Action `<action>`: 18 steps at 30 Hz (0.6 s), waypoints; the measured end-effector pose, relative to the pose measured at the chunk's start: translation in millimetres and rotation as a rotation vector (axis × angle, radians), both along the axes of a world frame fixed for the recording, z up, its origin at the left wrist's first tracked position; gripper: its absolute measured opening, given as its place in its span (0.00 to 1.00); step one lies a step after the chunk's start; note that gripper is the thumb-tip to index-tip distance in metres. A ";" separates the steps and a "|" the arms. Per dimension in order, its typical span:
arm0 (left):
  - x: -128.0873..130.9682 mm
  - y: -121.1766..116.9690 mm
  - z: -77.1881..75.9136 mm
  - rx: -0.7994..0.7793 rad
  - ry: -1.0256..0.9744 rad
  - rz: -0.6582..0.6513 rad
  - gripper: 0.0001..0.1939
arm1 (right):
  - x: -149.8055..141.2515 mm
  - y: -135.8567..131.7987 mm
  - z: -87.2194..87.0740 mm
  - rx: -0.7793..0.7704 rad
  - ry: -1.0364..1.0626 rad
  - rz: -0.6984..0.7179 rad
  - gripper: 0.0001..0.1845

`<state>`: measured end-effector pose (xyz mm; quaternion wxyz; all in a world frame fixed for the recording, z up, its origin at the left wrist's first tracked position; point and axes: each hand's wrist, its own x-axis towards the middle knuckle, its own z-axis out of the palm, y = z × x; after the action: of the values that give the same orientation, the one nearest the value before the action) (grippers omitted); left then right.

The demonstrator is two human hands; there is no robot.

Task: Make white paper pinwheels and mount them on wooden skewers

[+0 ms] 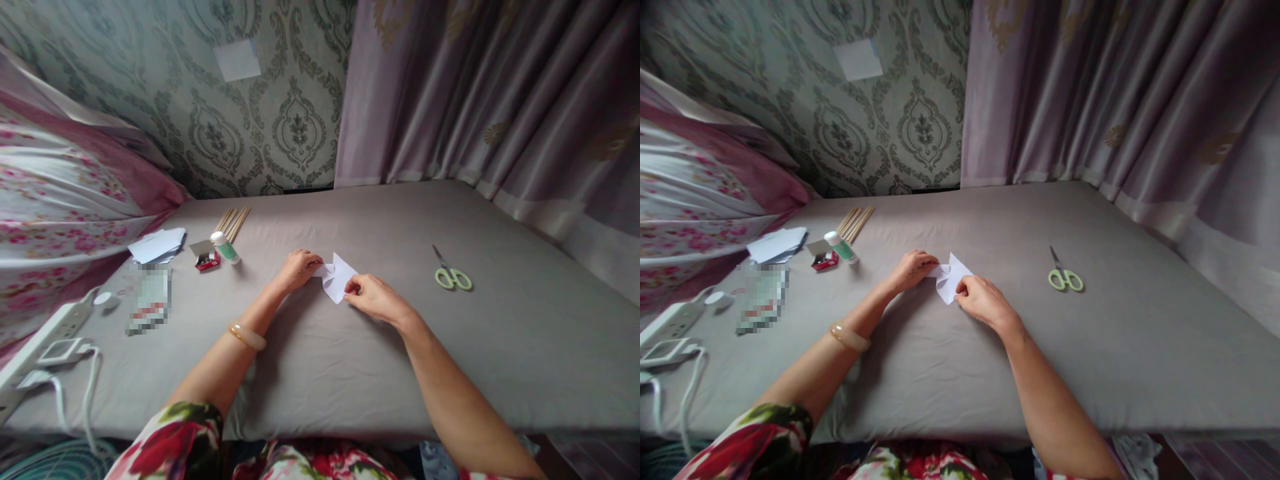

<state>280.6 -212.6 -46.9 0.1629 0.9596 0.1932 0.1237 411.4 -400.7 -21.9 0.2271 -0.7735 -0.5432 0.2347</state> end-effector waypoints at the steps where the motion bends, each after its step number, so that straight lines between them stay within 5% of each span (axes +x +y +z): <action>1: 2.7 1.1 -0.6 -0.001 0.001 -0.011 0.13 | -1.7 -0.8 0.6 0.006 -0.020 0.007 0.09; 5: 9.2 0.2 -2.6 0.001 -0.030 -0.001 0.12 | -6.9 -2.7 1.9 0.011 -0.075 0.020 0.13; 10: 0.5 -26.9 2.1 0.002 -0.200 0.171 0.10 | -5.4 -1.3 1.3 0.015 -0.098 0.041 0.11; 18: -22.9 -80.4 -3.2 0.038 -0.140 -0.017 0.10 | -1.5 1.5 -1.7 0.015 -0.180 0.111 0.05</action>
<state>257.7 -293.1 -50.1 0.1589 0.9532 0.1707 0.1926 409.8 -399.2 -23.6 0.1700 -0.7585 -0.6050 0.1725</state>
